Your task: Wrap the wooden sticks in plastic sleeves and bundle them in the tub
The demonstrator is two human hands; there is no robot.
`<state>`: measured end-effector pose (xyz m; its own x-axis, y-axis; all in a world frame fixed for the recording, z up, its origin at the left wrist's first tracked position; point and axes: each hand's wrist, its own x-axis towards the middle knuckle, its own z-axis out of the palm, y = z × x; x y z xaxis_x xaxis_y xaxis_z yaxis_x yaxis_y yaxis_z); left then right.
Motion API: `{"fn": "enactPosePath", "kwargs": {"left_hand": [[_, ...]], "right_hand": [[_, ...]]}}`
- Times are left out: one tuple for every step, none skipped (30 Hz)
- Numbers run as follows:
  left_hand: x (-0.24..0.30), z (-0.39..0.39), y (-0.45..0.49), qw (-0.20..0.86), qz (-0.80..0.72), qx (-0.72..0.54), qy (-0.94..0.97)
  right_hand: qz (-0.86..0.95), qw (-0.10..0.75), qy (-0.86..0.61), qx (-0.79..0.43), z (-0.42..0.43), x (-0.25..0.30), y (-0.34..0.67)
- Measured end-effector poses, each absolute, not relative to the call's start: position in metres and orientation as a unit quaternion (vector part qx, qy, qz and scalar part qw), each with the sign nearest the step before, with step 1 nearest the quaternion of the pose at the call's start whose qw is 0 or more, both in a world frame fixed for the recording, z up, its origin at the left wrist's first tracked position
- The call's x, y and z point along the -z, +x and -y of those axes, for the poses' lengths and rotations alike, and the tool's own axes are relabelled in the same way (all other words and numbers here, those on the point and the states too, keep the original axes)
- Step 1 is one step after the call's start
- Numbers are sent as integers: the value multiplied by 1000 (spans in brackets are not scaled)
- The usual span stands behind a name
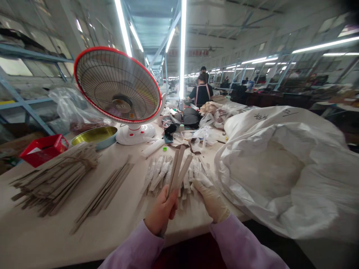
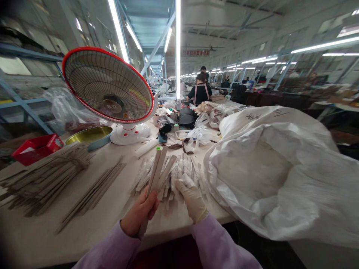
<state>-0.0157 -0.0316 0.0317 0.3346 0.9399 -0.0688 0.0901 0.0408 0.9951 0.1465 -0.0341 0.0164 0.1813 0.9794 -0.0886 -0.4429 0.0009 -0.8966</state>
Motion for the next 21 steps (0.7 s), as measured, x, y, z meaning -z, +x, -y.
{"fn": "enactPosePath", "kwargs": {"left_hand": [[-32, 34, -20, 575, -444, -366, 582], [-30, 37, -24, 580, -449, -355, 580], [-27, 39, -28, 583, -456, -344, 578], [-24, 42, -32, 583, -464, -337, 576], [-19, 43, -35, 581, -471, -335, 573], [-15, 44, -37, 576, -478, -340, 569], [-10, 46, -39, 569, -484, -349, 566], [-7, 46, -40, 562, -488, -357, 564], [-4, 47, -40, 556, -490, -361, 565], [-3, 48, -40, 552, -490, -360, 571], [-2, 48, -40, 546, -489, -356, 579], [-3, 49, -39, 538, -489, -352, 589], [-4, 49, -39, 530, -490, -347, 599], [-5, 49, -38, 522, -491, -341, 608], [-6, 49, -37, 516, -493, -336, 615], [-7, 48, -35, 510, -493, -331, 622], [-8, 47, -33, 506, -491, -328, 628], [-9, 46, -30, 502, -491, -330, 631], [-10, 45, -28, 497, -491, -338, 631], [-10, 44, -25, 490, -495, -350, 626], [-10, 42, -23, 485, -500, -363, 619]], "right_hand": [[283, 655, -438, -547, 30, -17, 151], [255, 669, -446, -537, 26, -17, 156], [230, 678, -452, -532, 23, -17, 160], [210, 684, -454, -531, 19, -17, 163], [195, 687, -452, -534, 17, -18, 166], [181, 690, -450, -537, 15, -20, 167], [171, 695, -448, -536, 14, -22, 167], [165, 701, -447, -530, 13, -24, 167], [165, 709, -447, -520, 12, -27, 167], [173, 715, -448, -507, 12, -29, 168], [188, 720, -450, -494, 13, -31, 169], [206, 721, -452, -483, 13, -33, 170], [223, 721, -453, -475, 14, -34, 171], [236, 718, -458, -468, 15, -34, 171], [245, 710, -471, -462, 17, -33, 170], [252, 700, -489, -455, 19, -31, 167], [257, 690, -506, -450, 22, -27, 162], [263, 680, -521, -445, 25, -23, 155], [273, 670, -527, -446, 29, -18, 147], [290, 658, -522, -458, 33, -13, 139], [311, 645, -508, -478, 36, -9, 131]]}}
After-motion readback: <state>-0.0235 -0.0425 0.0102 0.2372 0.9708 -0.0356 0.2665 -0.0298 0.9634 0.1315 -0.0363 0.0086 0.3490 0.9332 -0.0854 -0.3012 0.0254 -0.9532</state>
